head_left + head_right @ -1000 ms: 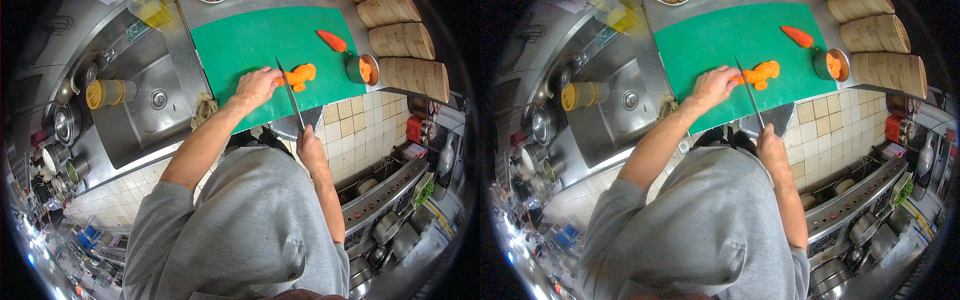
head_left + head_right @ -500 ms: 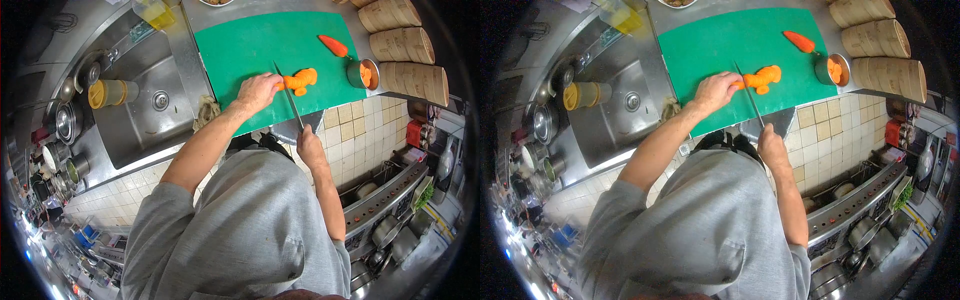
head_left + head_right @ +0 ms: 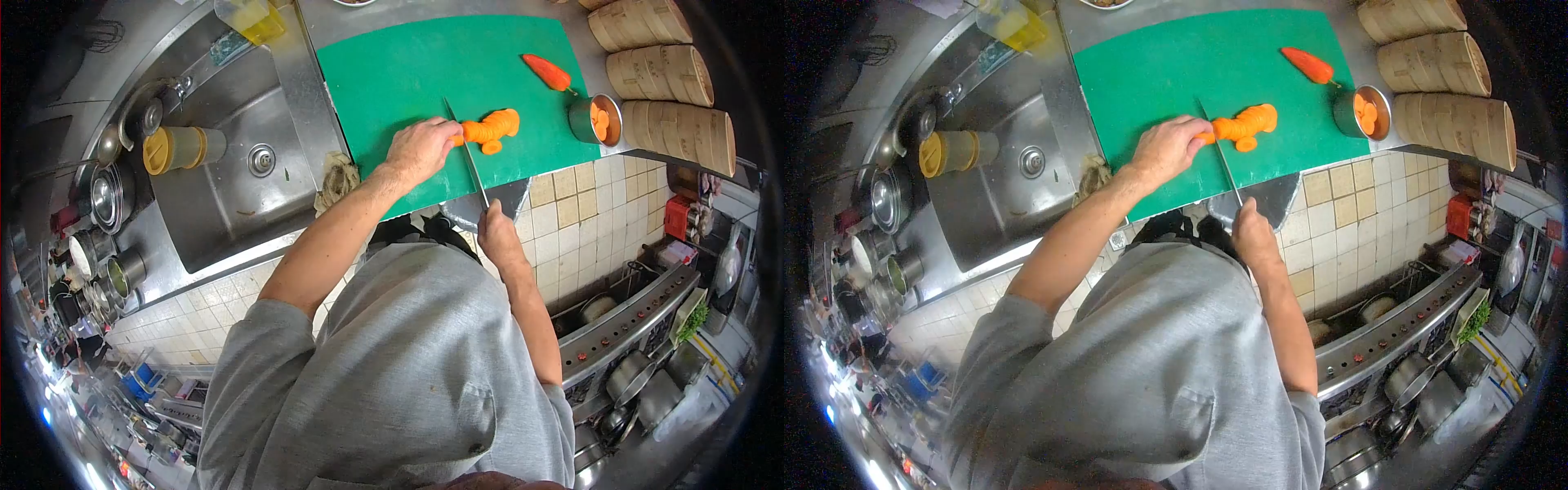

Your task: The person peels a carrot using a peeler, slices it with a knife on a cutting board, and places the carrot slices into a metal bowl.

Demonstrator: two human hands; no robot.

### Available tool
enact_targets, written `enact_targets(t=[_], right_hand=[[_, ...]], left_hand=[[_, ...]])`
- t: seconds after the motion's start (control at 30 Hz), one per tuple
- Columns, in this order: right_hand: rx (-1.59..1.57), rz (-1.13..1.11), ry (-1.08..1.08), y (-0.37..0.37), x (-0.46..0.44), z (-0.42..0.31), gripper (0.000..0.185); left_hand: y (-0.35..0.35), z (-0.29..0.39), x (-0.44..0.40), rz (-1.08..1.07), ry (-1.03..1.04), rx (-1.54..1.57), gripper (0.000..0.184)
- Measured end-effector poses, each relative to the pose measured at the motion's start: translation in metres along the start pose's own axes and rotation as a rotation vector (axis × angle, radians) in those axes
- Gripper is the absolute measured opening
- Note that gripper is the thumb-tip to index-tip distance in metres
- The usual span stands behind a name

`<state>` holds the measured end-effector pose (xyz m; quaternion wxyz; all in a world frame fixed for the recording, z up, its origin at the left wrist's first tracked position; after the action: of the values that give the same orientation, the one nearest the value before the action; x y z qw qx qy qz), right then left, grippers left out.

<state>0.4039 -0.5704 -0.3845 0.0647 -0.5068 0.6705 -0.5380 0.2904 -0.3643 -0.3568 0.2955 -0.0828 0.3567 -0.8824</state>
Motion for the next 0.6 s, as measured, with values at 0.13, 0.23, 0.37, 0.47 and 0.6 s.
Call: enact_targets(t=[0.13, 0.23, 0.37, 0.47, 0.6], right_hand=[[0.018, -0.003, 0.03, -0.013, -0.002, -0.002, 0.014], [0.014, 0.03, 0.017, -0.011, 0.0, 0.003, 0.015], [0.011, 0.072, -0.008, -0.023, 0.01, -0.005, 0.016], [-0.011, 0.101, -0.048, -0.032, 0.015, -0.012, 0.015], [-0.002, 0.098, -0.03, -0.033, 0.021, -0.015, 0.015]], left_hand=[[0.003, -0.001, -0.001, 0.015, 0.019, 0.024, 0.023], [0.003, 0.0, -0.009, 0.015, 0.057, 0.053, 0.025], [0.004, -0.002, -0.013, -0.018, 0.013, 0.067, 0.025], [0.005, -0.001, -0.013, -0.022, 0.009, 0.055, 0.024], [0.007, -0.003, -0.015, -0.051, 0.009, 0.045, 0.024]])
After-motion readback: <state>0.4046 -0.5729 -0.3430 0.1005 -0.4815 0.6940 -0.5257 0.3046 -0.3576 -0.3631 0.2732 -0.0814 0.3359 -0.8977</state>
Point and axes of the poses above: each hand's wrist, its own x-axis away from the middle knuckle, its own y-axis out of the palm, z = x × y, the point moved 6 cm from there along -x, towards the middle knuckle, and after that the axes turned 10 degrees about y, right-handed, at the moved point
